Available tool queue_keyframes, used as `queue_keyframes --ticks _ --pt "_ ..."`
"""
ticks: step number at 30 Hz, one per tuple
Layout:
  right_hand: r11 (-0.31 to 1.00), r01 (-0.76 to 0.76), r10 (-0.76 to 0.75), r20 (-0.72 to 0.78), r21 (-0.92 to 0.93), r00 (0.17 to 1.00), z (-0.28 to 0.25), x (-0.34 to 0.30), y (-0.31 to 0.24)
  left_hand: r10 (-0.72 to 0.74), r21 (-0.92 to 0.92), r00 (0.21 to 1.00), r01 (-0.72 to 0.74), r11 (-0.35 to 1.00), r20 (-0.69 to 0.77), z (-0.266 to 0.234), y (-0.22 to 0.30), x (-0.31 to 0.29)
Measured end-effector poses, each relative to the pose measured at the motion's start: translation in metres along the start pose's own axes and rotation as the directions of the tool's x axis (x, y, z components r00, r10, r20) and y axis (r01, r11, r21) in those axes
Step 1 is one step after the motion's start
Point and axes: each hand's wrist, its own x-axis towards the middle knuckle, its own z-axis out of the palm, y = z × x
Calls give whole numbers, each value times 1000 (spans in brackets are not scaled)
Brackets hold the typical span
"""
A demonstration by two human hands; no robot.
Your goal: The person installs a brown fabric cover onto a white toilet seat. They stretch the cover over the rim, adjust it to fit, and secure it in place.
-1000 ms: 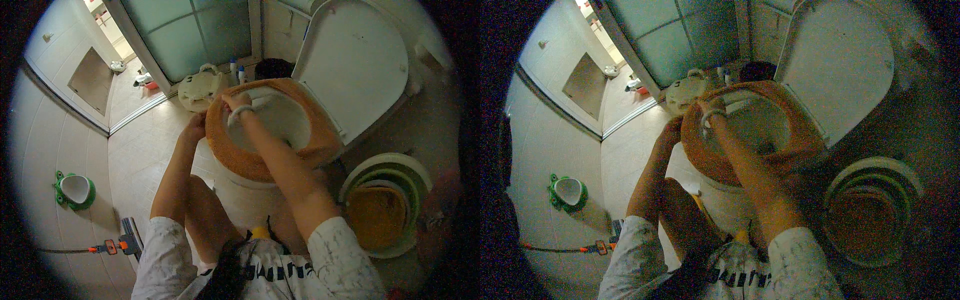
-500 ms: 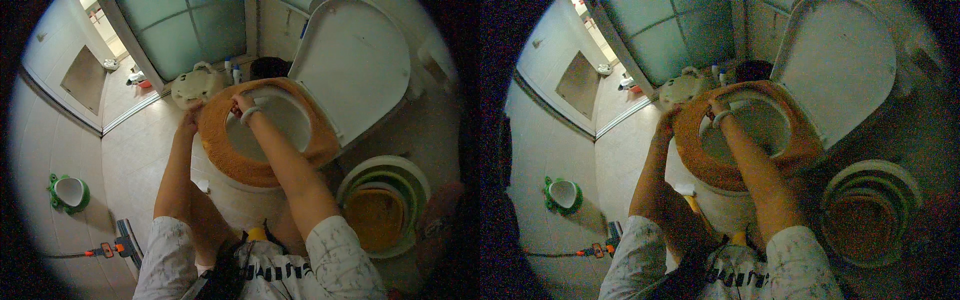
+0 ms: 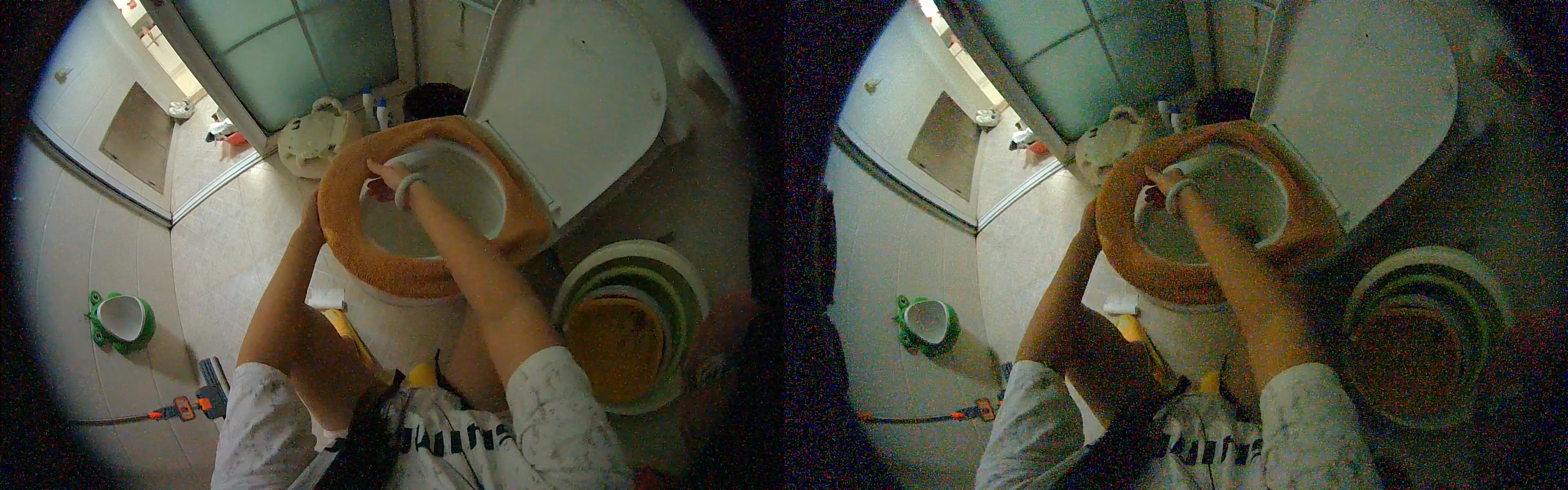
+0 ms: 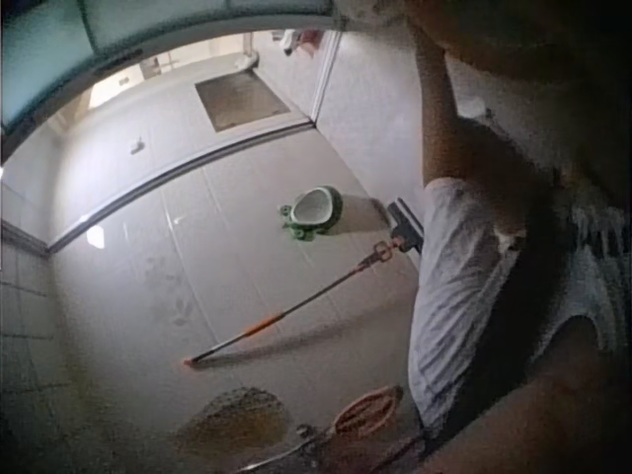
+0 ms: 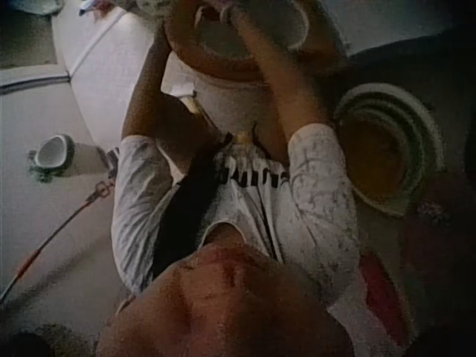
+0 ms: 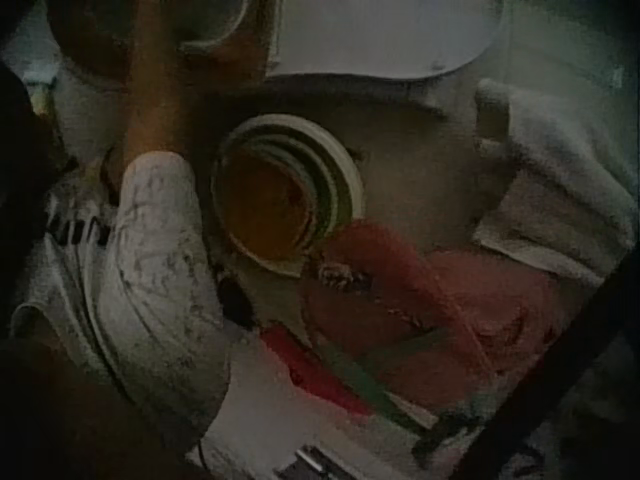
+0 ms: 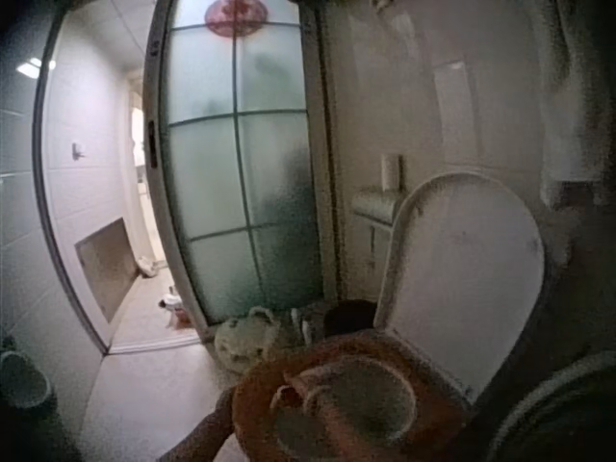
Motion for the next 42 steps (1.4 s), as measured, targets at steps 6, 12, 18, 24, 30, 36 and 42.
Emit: queue_keyframes --ticks 6,12,18,24,30,36,42 --pt "932 183 -142 148 -312 979 14 -119 -88 138 -172 988 -125 977 66 -36 -7 -29" --pt "743 568 -521 227 -356 823 -9 -218 -86 174 -295 983 -182 938 -54 -9 -40 -66" --pt "648 389 -260 290 -655 921 -14 -261 -60 245 -140 969 -245 959 -17 -6 -46 -84" --pt "720 412 -397 155 -558 904 25 -228 -37 306 -131 949 -294 947 75 -23 -41 -73" --pt "738 327 -319 121 -591 940 30 -206 -35 206 -223 977 -188 957 61 -52 -49 -46" --pt "831 290 -197 235 -475 952 7 -191 -40 205 -261 969 -164 951 141 -34 -42 -53" --pt "956 130 -41 318 -262 947 -4 -190 -39 105 -119 993 -111 987 -61 -64 -42 -54"
